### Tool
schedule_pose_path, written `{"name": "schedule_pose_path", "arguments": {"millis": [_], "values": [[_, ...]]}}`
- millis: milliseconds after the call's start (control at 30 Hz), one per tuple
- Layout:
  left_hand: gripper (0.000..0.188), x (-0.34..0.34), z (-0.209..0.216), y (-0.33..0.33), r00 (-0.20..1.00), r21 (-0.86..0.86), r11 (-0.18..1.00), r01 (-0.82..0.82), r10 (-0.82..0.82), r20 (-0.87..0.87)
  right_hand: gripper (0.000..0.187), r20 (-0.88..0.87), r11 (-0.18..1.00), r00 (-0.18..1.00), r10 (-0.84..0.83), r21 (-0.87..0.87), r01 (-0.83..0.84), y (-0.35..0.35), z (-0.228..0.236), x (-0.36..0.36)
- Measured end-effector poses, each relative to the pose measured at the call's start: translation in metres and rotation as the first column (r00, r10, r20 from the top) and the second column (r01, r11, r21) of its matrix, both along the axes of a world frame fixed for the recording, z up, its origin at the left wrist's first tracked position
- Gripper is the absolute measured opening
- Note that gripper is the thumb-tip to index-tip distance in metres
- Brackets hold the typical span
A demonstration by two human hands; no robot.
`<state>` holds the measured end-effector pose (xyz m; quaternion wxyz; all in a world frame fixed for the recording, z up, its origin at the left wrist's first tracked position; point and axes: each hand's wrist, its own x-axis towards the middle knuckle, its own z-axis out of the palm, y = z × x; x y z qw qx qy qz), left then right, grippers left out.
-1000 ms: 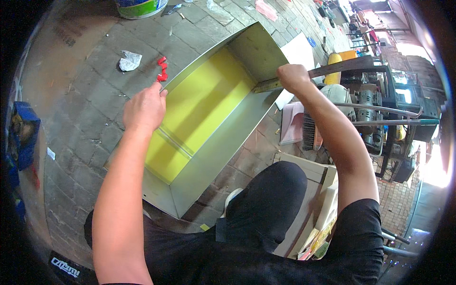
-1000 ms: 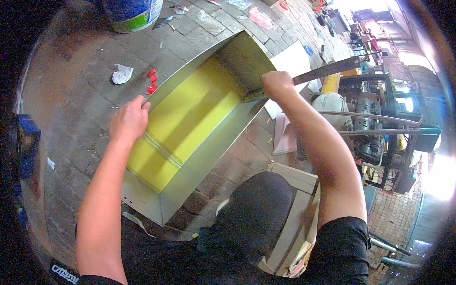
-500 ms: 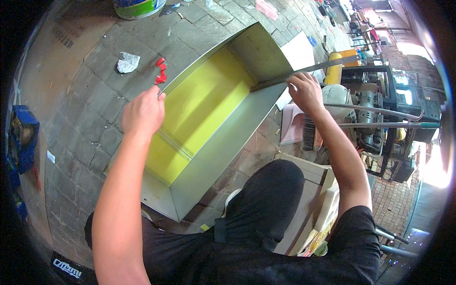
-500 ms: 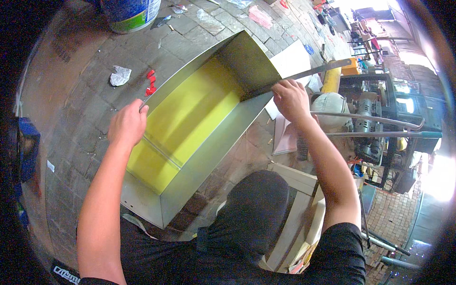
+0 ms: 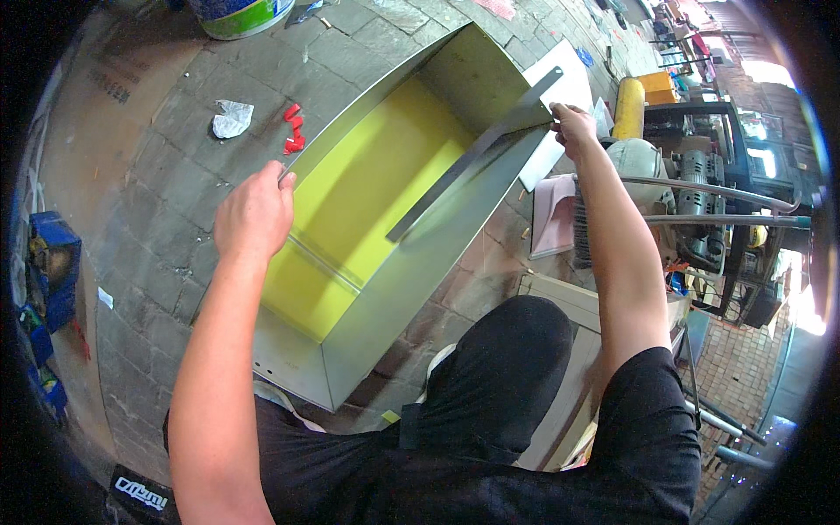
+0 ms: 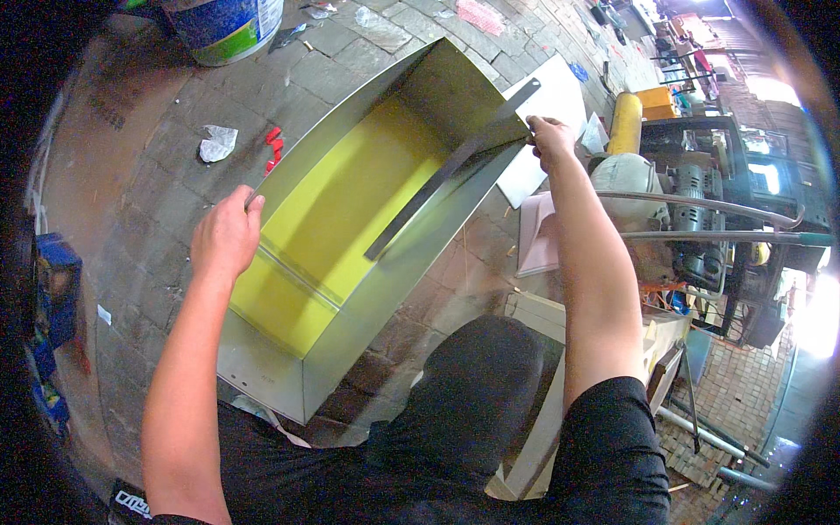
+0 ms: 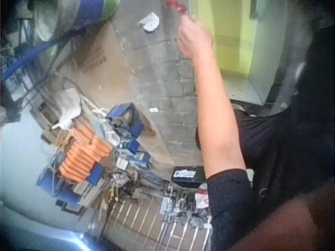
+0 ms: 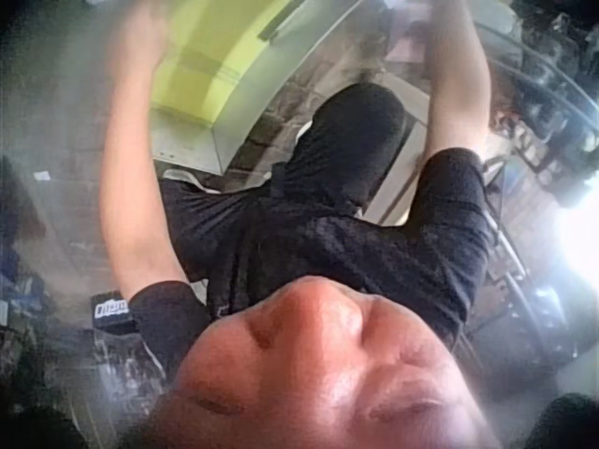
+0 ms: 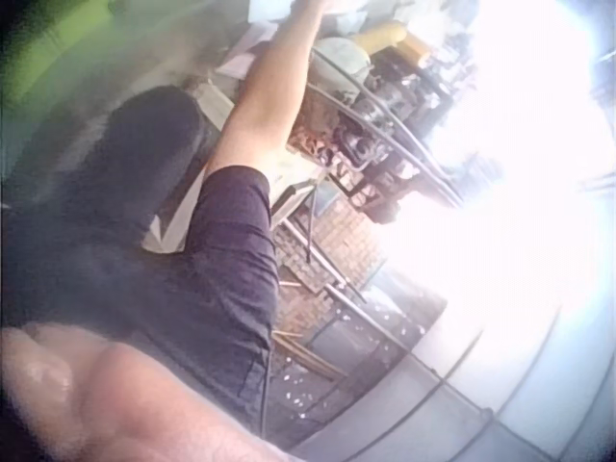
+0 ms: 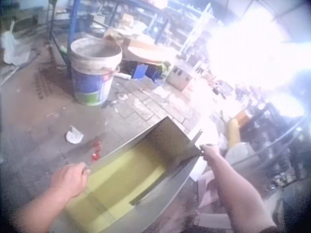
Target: The person cuts a yellow sheet with a guillotine cutter, then applies red and black tape to its edges using a utility knife. The person places the finished panel into a metal cabinet and measures the interior with a ruler.
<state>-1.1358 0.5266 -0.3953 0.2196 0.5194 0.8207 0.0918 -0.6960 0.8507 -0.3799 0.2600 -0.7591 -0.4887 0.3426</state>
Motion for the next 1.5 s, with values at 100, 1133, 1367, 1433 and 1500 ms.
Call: {"name": "schedule_pose_path", "arguments": {"millis": [100, 1133, 1367, 1433, 1500], "values": [[0.028, 0.0, 0.001, 0.0, 1.0, -0.003, 1.0, 0.001, -0.001, -0.014, 0.029, 0.173, 0.992, 0.985, -0.002, 0.123, -0.02, 0.0, -0.01, -0.006], [0.026, 0.002, 0.004, 0.001, 1.0, 0.013, 1.0, 0.015, -0.015, -0.005, 0.027, 0.02, 0.694, 0.944, 0.328, -0.684, -0.227, -0.146, -0.205, -0.202], [0.03, -0.001, 0.001, 0.002, 0.999, -0.003, 1.0, -0.018, 0.018, 0.032, 0.028, -0.544, 0.655, 0.769, 0.335, -0.452, -0.605, -0.122, -0.108, -0.196], [0.032, -0.002, 0.0, 0.001, 0.999, -0.011, 1.0, -0.015, 0.016, 0.04, 0.024, -0.469, 0.681, 0.745, 0.475, -0.341, -0.649, -0.109, -0.053, -0.186], [0.031, 0.0, 0.002, 0.002, 0.999, -0.03, 1.0, -0.008, 0.009, 0.042, 0.025, -0.328, 0.778, 0.764, 0.556, -0.121, -0.617, -0.095, -0.012, -0.149]]}}
